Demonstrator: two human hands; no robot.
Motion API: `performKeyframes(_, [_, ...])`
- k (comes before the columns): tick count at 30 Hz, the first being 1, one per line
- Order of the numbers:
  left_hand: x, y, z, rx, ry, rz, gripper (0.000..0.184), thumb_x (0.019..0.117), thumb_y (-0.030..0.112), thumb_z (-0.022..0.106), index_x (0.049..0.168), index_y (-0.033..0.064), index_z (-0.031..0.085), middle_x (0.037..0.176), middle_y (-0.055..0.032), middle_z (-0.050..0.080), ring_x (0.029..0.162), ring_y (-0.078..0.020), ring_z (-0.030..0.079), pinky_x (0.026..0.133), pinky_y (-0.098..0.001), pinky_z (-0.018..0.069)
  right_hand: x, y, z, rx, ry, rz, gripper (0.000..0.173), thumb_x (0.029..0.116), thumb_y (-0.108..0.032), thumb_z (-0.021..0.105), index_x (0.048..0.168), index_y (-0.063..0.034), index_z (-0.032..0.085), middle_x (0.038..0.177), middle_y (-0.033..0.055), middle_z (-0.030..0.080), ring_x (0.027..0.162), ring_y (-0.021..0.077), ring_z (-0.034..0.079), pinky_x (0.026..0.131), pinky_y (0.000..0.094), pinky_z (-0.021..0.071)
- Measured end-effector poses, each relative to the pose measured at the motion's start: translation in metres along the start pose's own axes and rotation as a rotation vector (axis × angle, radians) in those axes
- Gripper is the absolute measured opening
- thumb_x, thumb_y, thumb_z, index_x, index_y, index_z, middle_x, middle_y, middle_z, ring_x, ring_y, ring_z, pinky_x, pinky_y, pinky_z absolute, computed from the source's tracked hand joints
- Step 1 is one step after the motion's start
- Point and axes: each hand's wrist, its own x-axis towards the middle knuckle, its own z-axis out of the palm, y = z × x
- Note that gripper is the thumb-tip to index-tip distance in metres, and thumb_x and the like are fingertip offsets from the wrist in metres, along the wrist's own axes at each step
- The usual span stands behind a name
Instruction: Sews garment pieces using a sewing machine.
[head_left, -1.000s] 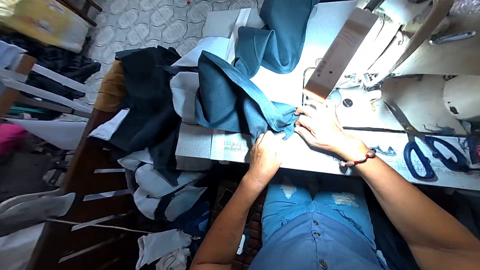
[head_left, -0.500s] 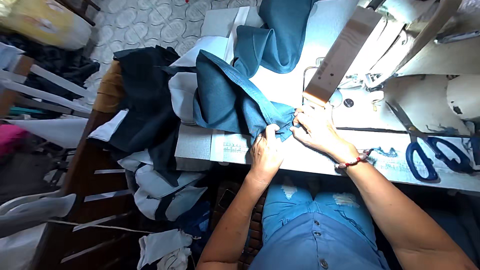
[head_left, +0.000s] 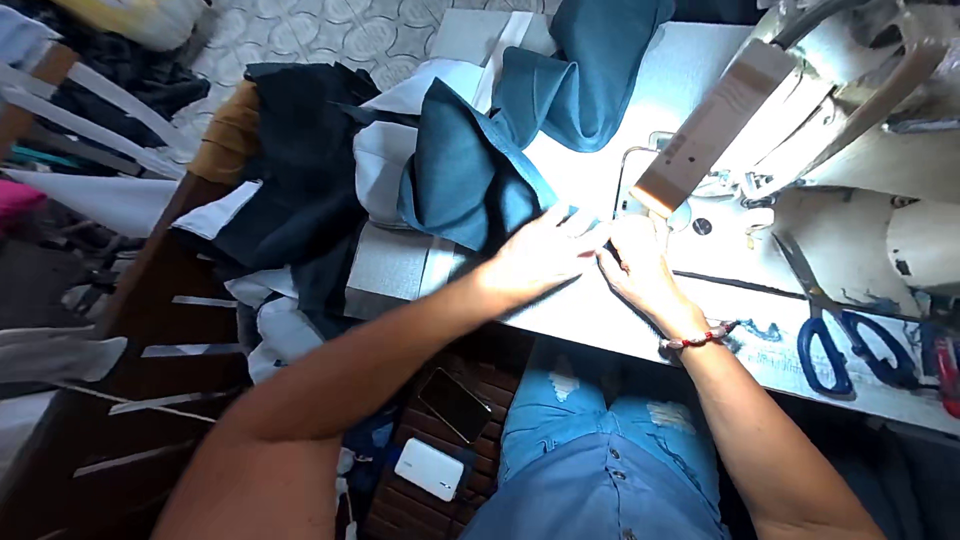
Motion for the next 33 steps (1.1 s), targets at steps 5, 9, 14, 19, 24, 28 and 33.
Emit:
performKeyframes(5, [0.015,-0.055,0.014,-0.299,-0.302,0.246,0.046,0.092,0.036,0.072,0.137,0.0325,0.067,0.168,-0.0061,0.03,0.15,-0.0486,0.028,0.114,-0.075,0.0118,-0.002,-0.001,-0.001,0.0,0.013,-0.003,0.022,0.0968,-0.011,0.054,0.106,0.0,0.071,0.114,0.0188,0.069,0.123,0.043,0.057,0.111,0.0697,0.0264])
performKeyframes(9, [0.009,-0.043,0.033,-0.524,-0.335,-0.134,0.053,0.0957,0.051,0.061,0.146,0.0375,0.057,0.169,-0.0166,0.022,0.153,-0.0572,0.002,0.109,-0.0837,-0.0039,-0.011,-0.002,-0.006,-0.034,0.106,0.056,0.026,0.0968,-0.008,0.057,0.117,-0.0009,0.071,0.133,0.0198,0.064,0.133,0.0433,0.053,0.113,0.0617,0.0349])
performKeyframes(14, [0.03,0.02,0.053,-0.595,-0.145,-0.657,0.055,0.095,0.058,0.058,0.148,0.0421,0.054,0.171,-0.0159,0.017,0.152,-0.0575,0.003,0.105,-0.0868,-0.0001,-0.063,-0.007,-0.03,0.037,0.17,0.188,0.026,0.0962,-0.01,0.056,0.109,0.0049,0.073,0.12,0.0223,0.069,0.116,0.0313,0.066,0.102,0.0386,0.0519])
performKeyframes(19, [0.052,0.031,0.052,-0.6,-0.242,-0.708,0.057,0.0955,0.062,0.055,0.15,0.0462,0.049,0.172,-0.014,0.009,0.152,-0.0577,-0.003,0.106,-0.0858,-0.0008,-0.07,0.001,-0.049,-0.149,0.256,0.413,0.024,0.095,0.003,0.056,0.115,0.0103,0.067,0.126,0.0294,0.062,0.117,0.0388,0.064,0.097,0.0448,0.0542])
performKeyframes(24, [0.06,0.029,0.048,-0.599,-0.266,-0.679,0.057,0.0954,0.058,0.058,0.15,0.0433,0.05,0.172,-0.0135,0.013,0.152,-0.0584,-0.007,0.104,-0.0863,-0.006,-0.045,-0.02,-0.035,-0.261,0.1,0.303,0.031,0.0924,-0.005,0.058,0.114,-0.0135,0.079,0.124,0.0225,0.066,0.12,0.0461,0.058,0.098,0.0605,0.0448])
performKeyframes(28, [0.058,0.029,0.055,-0.574,-0.262,-0.671,0.058,0.0947,0.06,0.058,0.15,0.0435,0.051,0.171,-0.014,0.015,0.151,-0.0598,-0.006,0.103,-0.0868,-0.0074,-0.034,-0.02,-0.023,-0.351,0.016,0.346,0.043,0.0914,-0.004,0.058,0.126,-0.0227,0.075,0.13,0.0222,0.064,0.123,0.0479,0.056,0.098,0.0648,0.0396])
performKeyframes(33, [0.057,0.027,0.064,-0.532,-0.241,-0.65,0.062,0.0917,0.063,0.056,0.151,0.0462,0.048,0.17,-0.018,0.017,0.149,-0.0627,0.001,0.102,-0.087,-0.0067,-0.036,-0.007,-0.02,-0.262,0.037,0.267,0.041,0.0923,-0.004,0.055,0.125,-0.0192,0.075,0.13,0.0187,0.066,0.127,0.043,0.056,0.102,0.0617,0.0409])
